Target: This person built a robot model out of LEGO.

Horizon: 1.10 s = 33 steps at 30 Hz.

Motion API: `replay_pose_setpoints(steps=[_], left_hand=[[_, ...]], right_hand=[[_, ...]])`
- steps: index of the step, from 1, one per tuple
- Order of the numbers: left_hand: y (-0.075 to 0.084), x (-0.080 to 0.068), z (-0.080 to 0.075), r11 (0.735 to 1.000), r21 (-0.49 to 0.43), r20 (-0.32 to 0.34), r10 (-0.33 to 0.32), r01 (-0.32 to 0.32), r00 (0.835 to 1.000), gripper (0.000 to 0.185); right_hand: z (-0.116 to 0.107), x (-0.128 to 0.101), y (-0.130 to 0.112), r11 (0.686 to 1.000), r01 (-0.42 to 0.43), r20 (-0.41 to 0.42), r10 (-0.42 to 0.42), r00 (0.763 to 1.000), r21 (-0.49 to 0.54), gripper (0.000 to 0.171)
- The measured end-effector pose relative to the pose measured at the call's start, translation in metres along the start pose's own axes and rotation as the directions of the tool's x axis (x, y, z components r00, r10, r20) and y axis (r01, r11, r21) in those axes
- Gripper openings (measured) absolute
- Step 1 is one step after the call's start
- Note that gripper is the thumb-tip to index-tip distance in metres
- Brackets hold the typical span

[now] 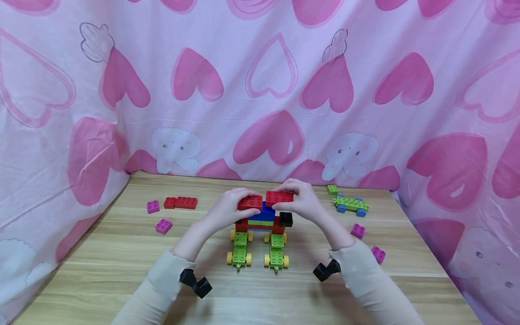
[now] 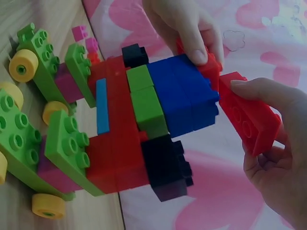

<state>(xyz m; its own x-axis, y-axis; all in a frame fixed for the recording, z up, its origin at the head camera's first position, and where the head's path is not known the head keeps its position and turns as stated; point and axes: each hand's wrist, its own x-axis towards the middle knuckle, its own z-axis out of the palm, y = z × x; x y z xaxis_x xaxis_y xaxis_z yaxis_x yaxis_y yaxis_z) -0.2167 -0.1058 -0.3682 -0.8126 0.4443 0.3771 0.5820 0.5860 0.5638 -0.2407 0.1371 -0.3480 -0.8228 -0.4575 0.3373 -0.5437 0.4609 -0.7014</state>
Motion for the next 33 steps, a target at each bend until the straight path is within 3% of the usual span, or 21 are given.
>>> replay_pose_setpoints(steps=[14,33], left_hand=[[-0.0006,0.0003,0.0013,1.0,0.0,-0.005,0.0,0.0,1.0,0.04],[0.0019,-0.0002,0.0008,0.999,-0.019,-0.009,-0.026,0.026,1.0,0.039]], right_hand=[[0.0088,0.0013,0.0041,0.999,0.017,0.046,-0.019,0.999,0.042,0.032],[0.0081,0.0005,-0.0046,0.999,0.034,0.064,-0.032,0.997,-0.023,0.034]])
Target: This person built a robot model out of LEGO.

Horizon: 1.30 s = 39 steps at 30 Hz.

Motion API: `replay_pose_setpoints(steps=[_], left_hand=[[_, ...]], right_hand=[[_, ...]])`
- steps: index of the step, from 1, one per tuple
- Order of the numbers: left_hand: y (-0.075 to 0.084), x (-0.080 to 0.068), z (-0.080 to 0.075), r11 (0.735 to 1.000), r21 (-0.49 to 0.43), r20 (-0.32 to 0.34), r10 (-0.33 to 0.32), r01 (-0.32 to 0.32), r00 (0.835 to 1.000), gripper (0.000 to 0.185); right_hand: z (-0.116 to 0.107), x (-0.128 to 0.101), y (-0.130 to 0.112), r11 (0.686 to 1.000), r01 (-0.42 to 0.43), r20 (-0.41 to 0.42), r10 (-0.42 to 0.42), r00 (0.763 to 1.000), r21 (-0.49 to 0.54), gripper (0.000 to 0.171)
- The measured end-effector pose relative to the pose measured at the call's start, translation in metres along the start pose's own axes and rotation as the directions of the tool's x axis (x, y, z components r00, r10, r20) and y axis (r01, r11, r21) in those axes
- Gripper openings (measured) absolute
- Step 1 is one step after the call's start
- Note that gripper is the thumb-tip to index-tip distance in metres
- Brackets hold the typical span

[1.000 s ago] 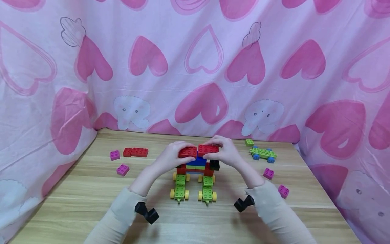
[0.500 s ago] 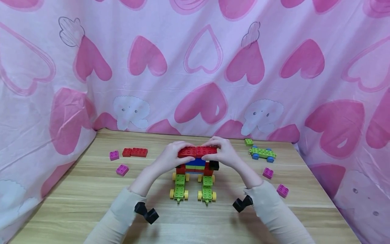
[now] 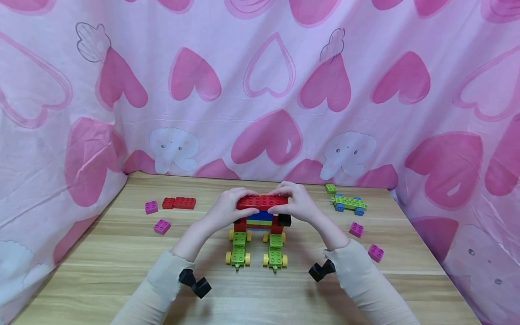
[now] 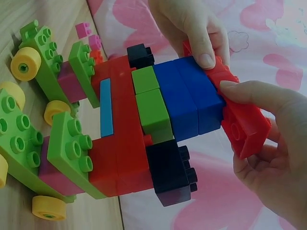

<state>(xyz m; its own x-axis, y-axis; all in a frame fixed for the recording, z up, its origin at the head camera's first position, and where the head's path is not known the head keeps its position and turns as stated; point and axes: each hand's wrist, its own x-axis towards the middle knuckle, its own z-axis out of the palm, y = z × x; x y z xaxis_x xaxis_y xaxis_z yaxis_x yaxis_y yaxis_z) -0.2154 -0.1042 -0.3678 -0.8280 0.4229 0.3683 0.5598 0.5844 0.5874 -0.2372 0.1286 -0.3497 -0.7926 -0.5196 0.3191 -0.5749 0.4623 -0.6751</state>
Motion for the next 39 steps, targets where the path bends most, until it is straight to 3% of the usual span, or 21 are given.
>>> replay_pose_setpoints(steps=[16,39], left_hand=[[-0.002,0.001,0.002,1.0,0.009,0.003,0.007,-0.007,1.0,0.04],[-0.004,0.0,0.001,1.0,-0.01,-0.006,0.017,-0.017,1.0,0.039]], right_hand=[[0.002,-0.003,0.002,0.999,0.003,0.003,-0.003,1.0,-0.051,0.034],[0.01,0.0,0.003,1.0,0.015,0.011,-0.015,1.0,0.02,0.033]])
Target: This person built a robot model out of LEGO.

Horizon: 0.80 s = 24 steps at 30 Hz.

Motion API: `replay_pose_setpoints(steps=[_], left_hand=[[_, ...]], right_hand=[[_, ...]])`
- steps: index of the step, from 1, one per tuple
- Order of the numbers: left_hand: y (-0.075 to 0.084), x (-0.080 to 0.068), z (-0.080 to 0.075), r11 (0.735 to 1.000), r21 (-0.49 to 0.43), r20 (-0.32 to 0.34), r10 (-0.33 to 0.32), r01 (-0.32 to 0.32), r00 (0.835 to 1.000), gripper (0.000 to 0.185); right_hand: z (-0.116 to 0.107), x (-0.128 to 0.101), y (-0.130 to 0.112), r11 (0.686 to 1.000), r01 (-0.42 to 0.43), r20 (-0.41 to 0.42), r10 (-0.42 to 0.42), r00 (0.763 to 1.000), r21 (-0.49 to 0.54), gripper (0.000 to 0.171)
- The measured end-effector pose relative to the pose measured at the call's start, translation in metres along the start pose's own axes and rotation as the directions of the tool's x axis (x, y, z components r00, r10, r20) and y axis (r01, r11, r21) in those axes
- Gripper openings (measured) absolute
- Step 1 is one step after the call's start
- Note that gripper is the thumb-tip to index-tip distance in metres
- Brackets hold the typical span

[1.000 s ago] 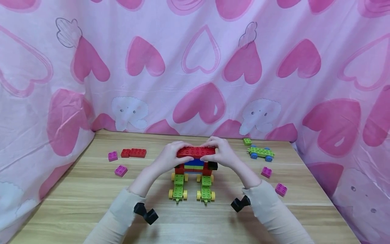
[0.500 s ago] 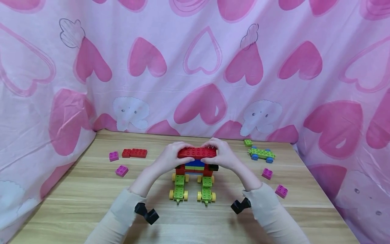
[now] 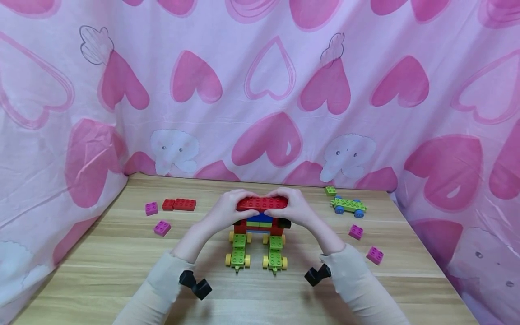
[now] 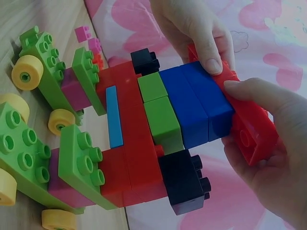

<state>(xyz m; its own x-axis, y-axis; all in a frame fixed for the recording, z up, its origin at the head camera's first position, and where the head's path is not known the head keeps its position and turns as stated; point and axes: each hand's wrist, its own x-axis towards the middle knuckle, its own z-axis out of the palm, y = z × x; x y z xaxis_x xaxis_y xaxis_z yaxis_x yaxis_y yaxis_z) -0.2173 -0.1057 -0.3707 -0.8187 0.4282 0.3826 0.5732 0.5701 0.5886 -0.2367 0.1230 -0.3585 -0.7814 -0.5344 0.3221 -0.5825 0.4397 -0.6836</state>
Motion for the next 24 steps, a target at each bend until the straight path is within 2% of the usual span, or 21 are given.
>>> replay_pose_setpoints(steps=[11,24], left_hand=[[0.0,0.0002,0.0003,1.0,-0.006,-0.001,0.01,-0.01,1.0,0.039],[0.0006,0.0,-0.003,1.0,0.015,0.019,0.026,-0.026,0.999,0.039]], right_hand=[[0.0021,0.0,-0.0001,1.0,0.003,-0.018,-0.003,1.0,-0.014,0.034],[0.0029,-0.0035,-0.0004,0.995,-0.062,-0.021,0.064,0.998,0.078,0.038]])
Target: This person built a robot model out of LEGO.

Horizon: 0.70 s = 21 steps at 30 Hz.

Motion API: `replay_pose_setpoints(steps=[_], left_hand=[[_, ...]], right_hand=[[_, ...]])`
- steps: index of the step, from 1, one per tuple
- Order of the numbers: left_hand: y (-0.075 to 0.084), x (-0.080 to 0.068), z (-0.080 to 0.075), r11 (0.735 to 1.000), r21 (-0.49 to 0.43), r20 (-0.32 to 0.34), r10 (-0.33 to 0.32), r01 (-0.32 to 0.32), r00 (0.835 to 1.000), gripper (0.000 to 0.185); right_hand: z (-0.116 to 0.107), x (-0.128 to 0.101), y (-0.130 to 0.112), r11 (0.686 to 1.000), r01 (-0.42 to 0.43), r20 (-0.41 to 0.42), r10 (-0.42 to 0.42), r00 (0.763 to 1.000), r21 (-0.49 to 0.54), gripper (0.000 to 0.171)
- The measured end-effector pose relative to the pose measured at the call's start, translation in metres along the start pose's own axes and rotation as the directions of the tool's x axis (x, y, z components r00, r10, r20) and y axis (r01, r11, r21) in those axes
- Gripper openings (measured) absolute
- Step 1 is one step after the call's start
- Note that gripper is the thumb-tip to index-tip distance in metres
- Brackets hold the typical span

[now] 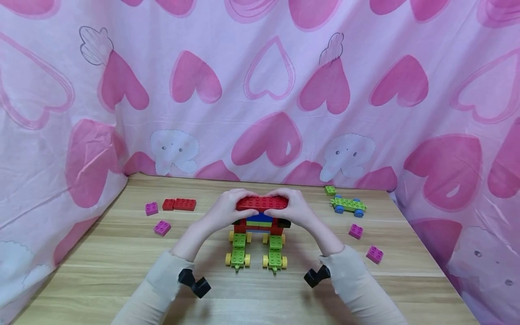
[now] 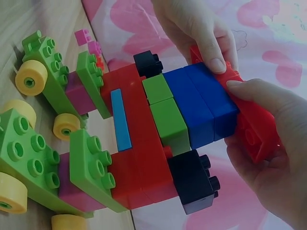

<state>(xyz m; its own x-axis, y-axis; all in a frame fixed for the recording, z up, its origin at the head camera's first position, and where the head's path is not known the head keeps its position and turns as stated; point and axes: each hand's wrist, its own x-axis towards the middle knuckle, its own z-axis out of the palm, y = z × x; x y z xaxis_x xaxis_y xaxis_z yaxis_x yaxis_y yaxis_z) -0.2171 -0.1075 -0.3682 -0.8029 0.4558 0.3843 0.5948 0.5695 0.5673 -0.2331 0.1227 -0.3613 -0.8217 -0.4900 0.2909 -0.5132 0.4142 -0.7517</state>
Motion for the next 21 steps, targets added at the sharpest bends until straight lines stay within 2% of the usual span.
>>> replay_pose_setpoints(steps=[11,15,21], left_hand=[[0.0007,-0.0019,-0.0011,0.999,0.032,-0.009,0.006,-0.006,1.0,0.044],[-0.0003,-0.0035,-0.0019,1.0,0.029,-0.02,0.008,-0.008,1.0,0.046],[-0.0032,-0.0075,-0.0071,0.999,0.029,-0.054,0.027,-0.026,0.998,0.046]], right_hand=[[0.0036,-0.0038,0.0071,0.997,-0.041,-0.061,0.046,0.997,0.066,0.046],[0.0038,-0.0063,0.0076,0.993,-0.051,-0.065,0.058,0.996,0.105,0.045],[0.005,-0.0081,0.0103,0.985,-0.109,-0.063,0.118,0.991,0.131,0.046]])
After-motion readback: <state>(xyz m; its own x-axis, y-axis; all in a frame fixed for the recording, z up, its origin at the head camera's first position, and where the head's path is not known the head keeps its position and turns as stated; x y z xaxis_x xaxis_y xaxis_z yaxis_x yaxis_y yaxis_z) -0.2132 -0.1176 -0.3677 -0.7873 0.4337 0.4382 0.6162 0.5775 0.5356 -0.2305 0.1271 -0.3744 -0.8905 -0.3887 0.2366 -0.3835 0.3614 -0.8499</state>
